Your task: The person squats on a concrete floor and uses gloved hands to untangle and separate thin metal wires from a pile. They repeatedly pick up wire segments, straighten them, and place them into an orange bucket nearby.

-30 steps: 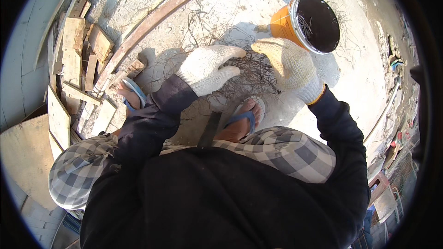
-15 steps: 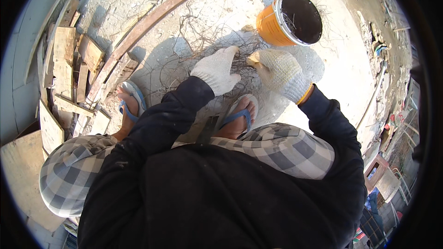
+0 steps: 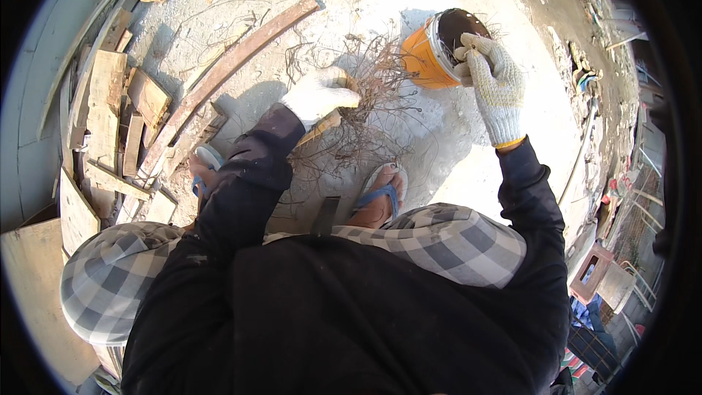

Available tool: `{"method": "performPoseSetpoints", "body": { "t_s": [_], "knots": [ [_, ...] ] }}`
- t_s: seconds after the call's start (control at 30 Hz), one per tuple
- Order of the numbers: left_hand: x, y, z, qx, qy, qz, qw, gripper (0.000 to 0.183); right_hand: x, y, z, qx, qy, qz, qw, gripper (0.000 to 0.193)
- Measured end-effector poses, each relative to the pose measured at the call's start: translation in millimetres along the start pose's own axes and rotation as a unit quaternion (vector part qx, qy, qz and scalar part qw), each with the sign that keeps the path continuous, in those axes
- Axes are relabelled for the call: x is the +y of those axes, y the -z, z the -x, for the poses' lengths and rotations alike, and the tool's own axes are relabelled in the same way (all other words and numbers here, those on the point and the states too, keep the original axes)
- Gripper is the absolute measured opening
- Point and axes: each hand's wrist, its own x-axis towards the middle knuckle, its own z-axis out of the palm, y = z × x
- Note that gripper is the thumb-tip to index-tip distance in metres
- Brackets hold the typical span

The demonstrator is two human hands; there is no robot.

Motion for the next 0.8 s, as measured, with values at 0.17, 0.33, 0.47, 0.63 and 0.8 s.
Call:
{"method": "performPoseSetpoints", "body": {
  "t_s": [0.17,0.33,0.47,0.63,0.8],
  "knots": [
    [-3,20,-4,-0.059,0.029,0.134,0.989,0.017,24,-7,7,-0.063,0.008,-0.001,0.998,0.021],
    [-18,8,-8,0.008,-0.064,0.118,0.991,0.013,3,-20,16,-0.002,0.329,0.205,0.922,0.019],
    [-26,0,-7,-0.038,-0.032,0.295,0.954,0.006,-16,-32,18,-0.038,0.342,0.197,0.918,0.016],
    [-28,-3,-11,-0.062,0.041,0.282,0.957,0.022,-9,-31,-2,-0.151,0.217,0.250,0.931,0.020],
    [-32,-8,-10,-0.049,0.021,0.289,0.956,0.030,-7,-31,-32,-0.297,0.209,0.282,0.888,0.028]
  ]
}}
